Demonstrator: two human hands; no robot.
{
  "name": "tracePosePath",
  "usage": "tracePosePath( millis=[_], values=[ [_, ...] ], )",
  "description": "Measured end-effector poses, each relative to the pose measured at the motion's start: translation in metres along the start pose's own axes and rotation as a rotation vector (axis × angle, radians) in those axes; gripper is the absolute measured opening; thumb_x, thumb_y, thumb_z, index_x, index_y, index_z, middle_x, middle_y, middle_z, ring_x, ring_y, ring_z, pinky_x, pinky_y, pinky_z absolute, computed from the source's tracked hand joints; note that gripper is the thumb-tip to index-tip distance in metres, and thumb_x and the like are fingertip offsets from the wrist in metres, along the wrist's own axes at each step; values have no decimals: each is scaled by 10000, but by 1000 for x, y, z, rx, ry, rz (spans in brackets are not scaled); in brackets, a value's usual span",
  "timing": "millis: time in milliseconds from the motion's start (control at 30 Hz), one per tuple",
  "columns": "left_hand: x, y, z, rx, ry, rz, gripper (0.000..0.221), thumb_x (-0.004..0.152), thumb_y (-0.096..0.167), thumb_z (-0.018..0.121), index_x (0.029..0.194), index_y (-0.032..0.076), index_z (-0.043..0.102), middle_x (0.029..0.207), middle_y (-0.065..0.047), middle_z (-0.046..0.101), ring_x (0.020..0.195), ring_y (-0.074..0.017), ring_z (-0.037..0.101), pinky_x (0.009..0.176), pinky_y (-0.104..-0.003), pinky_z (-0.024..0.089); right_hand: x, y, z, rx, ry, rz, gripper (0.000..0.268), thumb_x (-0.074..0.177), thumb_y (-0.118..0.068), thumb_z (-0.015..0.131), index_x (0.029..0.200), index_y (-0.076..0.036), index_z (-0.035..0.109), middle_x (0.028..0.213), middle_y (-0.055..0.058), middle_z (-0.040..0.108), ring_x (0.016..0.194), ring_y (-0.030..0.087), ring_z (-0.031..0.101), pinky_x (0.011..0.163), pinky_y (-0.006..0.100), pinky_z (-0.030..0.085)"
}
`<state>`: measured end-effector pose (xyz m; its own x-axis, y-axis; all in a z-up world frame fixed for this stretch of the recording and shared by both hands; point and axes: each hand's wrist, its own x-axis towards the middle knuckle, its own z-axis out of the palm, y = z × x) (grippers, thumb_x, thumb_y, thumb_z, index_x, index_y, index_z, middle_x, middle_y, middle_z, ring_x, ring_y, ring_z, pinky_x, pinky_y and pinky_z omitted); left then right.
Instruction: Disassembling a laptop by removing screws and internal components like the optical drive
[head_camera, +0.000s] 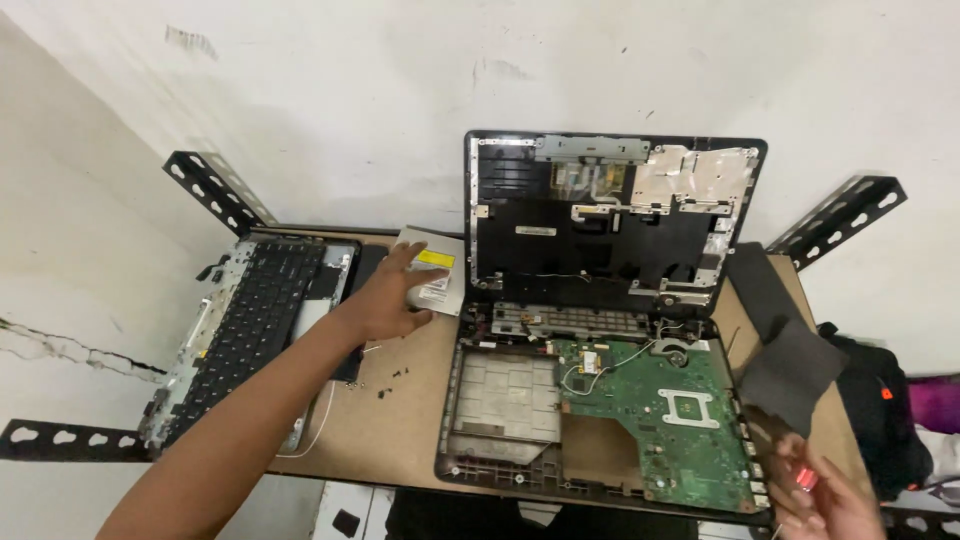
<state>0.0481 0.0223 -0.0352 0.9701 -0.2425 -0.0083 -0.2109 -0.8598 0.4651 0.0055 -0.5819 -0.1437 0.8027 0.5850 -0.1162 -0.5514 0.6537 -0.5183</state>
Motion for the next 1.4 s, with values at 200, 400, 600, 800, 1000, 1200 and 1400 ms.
tracePosePath(
  millis=[200,400,600,800,1000,1200,1400],
  values=[
    [-2,-6,-16,131,24,21,625,708,421,779,1242,158,588,1469,-171,309,1380,-430,192,1068,-580,246,3,16,46,-120,257,-242,264,1067,-252,426,1121,-10,518,649,41,483,423,40,394,378,152,406],
    [3,-19,-10,359,33,138,666,765,553,636,1268,133,522,1439,-199,320,1287,-415,321,904,-615,380,10,17,59,-118,173,-325,266,1048,-220,473,1078,23,576,643,58,486,442,54,419,348,129,379],
    [2,-18,-9,445,138,191,656,771,614,592,1205,122,563,1333,-194,441,1120,-403,484,775,-541,484,17,19,70,-133,174,-377,253,1030,-192,496,1062,48,569,640,65,498,439,55,441,326,125,353],
    [0,-3,-12,472,69,64,695,785,646,529,1263,142,512,1368,-185,413,1161,-415,456,863,-551,452,19,18,83,-153,200,-355,267,1028,-205,450,1058,36,562,623,45,492,431,35,420,324,114,336],
    [-22,51,-14,460,205,122,492,798,454,606,1190,157,588,1285,-154,465,1118,-365,550,796,-452,529,15,11,36,-151,255,-278,310,1005,-350,430,1110,-83,546,613,-8,387,360,12,353,369,164,377],
    [-60,109,-11,243,308,229,410,771,351,662,1124,149,619,1256,-147,493,1067,-390,575,797,-490,525,18,11,47,-169,190,-263,299,1004,-337,417,1096,-89,558,645,1,405,355,4,345,396,181,406],
    [-94,137,18,-222,548,263,346,826,293,693,1114,115,619,1181,-153,510,1086,-390,557,878,-466,466,17,15,53,-167,155,-312,275,1003,-313,426,1077,-87,564,637,-12,404,343,-1,347,410,197,433]
  ],
)
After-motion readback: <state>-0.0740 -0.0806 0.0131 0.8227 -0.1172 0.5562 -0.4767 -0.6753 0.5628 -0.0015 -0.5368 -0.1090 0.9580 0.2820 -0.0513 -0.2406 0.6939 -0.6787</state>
